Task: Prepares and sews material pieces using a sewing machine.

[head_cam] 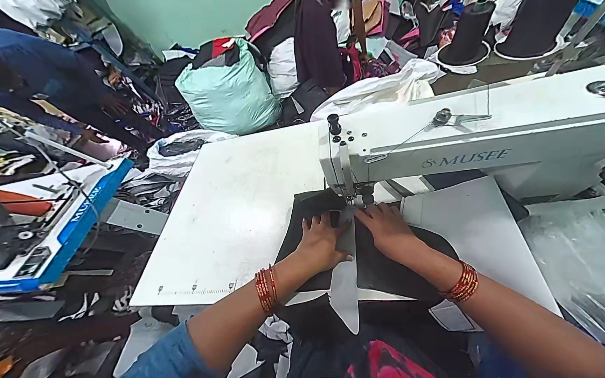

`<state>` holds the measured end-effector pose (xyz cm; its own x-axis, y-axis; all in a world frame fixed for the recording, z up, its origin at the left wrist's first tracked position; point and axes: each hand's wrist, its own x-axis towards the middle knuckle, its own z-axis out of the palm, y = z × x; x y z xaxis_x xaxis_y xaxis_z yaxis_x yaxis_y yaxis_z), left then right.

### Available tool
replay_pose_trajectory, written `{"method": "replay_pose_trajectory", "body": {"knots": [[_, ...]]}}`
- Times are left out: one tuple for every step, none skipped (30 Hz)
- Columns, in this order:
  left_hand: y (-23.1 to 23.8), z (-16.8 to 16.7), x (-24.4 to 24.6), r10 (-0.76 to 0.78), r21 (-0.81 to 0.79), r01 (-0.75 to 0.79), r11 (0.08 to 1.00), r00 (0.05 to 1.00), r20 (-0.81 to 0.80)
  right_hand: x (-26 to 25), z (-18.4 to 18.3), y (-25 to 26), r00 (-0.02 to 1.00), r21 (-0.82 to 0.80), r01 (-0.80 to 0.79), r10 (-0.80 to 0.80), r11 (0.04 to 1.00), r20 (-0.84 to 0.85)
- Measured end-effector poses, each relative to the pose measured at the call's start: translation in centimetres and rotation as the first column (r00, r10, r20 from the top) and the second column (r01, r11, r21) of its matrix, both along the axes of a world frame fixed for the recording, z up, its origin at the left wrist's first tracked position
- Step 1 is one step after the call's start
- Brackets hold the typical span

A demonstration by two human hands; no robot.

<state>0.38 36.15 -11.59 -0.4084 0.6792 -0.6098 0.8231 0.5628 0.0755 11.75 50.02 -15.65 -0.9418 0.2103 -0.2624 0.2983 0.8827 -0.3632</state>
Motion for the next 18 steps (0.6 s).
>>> {"method": "replay_pose_trajectory", "body": {"knots": [[0.0,0.0,0.0,-0.004,-0.002,0.004,1.000,1.000,-0.001,-0.3,0.2,0.0,1.000,0.000,0.006,-0.006,1.000,0.016],[0.0,0.0,0.0,-0.007,-0.003,0.007,1.000,1.000,-0.003,-0.6,0.3,0.0,1.000,0.005,0.008,-0.008,1.000,0.022],[0.0,0.0,0.0,-0.007,-0.005,0.007,1.000,1.000,-0.002,-0.7,0.3,0.0,1.000,0.014,0.006,-0.007,1.000,0.018],[0.0,0.0,-0.1,-0.007,-0.004,0.007,1.000,1.000,0.000,-0.8,0.3,-0.1,1.000,0.029,0.001,-0.002,1.000,0.015],[0.0,0.0,-0.1,-0.007,-0.001,0.007,1.000,1.000,0.002,-0.8,0.2,-0.1,1.000,0.046,-0.004,0.003,0.999,0.014],[0.0,0.0,-0.1,-0.005,0.003,0.005,1.000,1.000,0.005,-0.7,0.0,-0.2,1.000,0.061,-0.004,0.003,0.998,0.007],[0.0,0.0,-0.2,-0.002,0.011,0.002,1.000,1.000,0.011,-0.6,-0.2,-0.2,1.000,0.068,0.001,-0.001,0.998,-0.003],[-0.1,-0.1,-0.2,-0.002,0.023,0.001,1.000,1.000,0.016,-0.4,-0.4,-0.2,1.000,0.064,0.010,-0.009,0.998,-0.019],[-0.1,-0.1,-0.2,-0.003,0.029,0.002,1.000,1.000,0.020,-0.3,-0.5,0.0,0.999,0.047,0.025,-0.023,0.999,-0.047],[-0.1,-0.1,-0.2,-0.004,0.028,0.003,1.000,1.000,0.024,-0.3,-0.7,0.2,0.995,0.019,0.047,-0.045,0.999,-0.084],[-0.1,0.0,-0.2,-0.005,0.028,0.005,1.000,1.000,0.025,-0.2,-0.9,0.5,0.988,-0.005,0.076,-0.076,0.997,-0.133],[-0.1,0.0,-0.2,-0.007,0.030,0.006,1.000,1.000,0.027,-0.3,-0.8,0.8,0.983,-0.017,0.112,-0.113,0.994,-0.145],[-0.1,0.1,-0.2,-0.005,0.031,0.004,1.000,0.999,0.032,-0.3,-0.4,1.2,0.980,-0.003,0.150,-0.149,0.989,-0.131],[-0.1,0.1,-0.2,-0.004,0.033,0.003,0.999,0.999,0.038,-0.4,-0.1,1.5,0.978,0.024,0.186,-0.183,0.982,-0.102],[-0.1,0.1,-0.2,-0.006,0.035,0.005,0.999,0.999,0.043,-0.4,0.2,1.8,0.975,0.051,0.214,-0.210,0.976,-0.071],[-0.1,0.1,-0.3,-0.010,0.034,0.008,0.999,0.999,0.047,-0.5,0.3,2.0,0.973,0.066,0.228,-0.226,0.971,-0.047],[-0.1,0.2,-0.3,-0.014,0.030,0.013,0.999,0.999,0.047,-0.6,0.4,2.2,0.973,0.078,0.231,-0.229,0.970,-0.037],[-0.1,0.2,-0.3,-0.019,0.026,0.018,1.000,0.999,0.045,-0.7,0.3,2.4,0.973,0.084,0.231,-0.228,0.969,-0.040]]}}
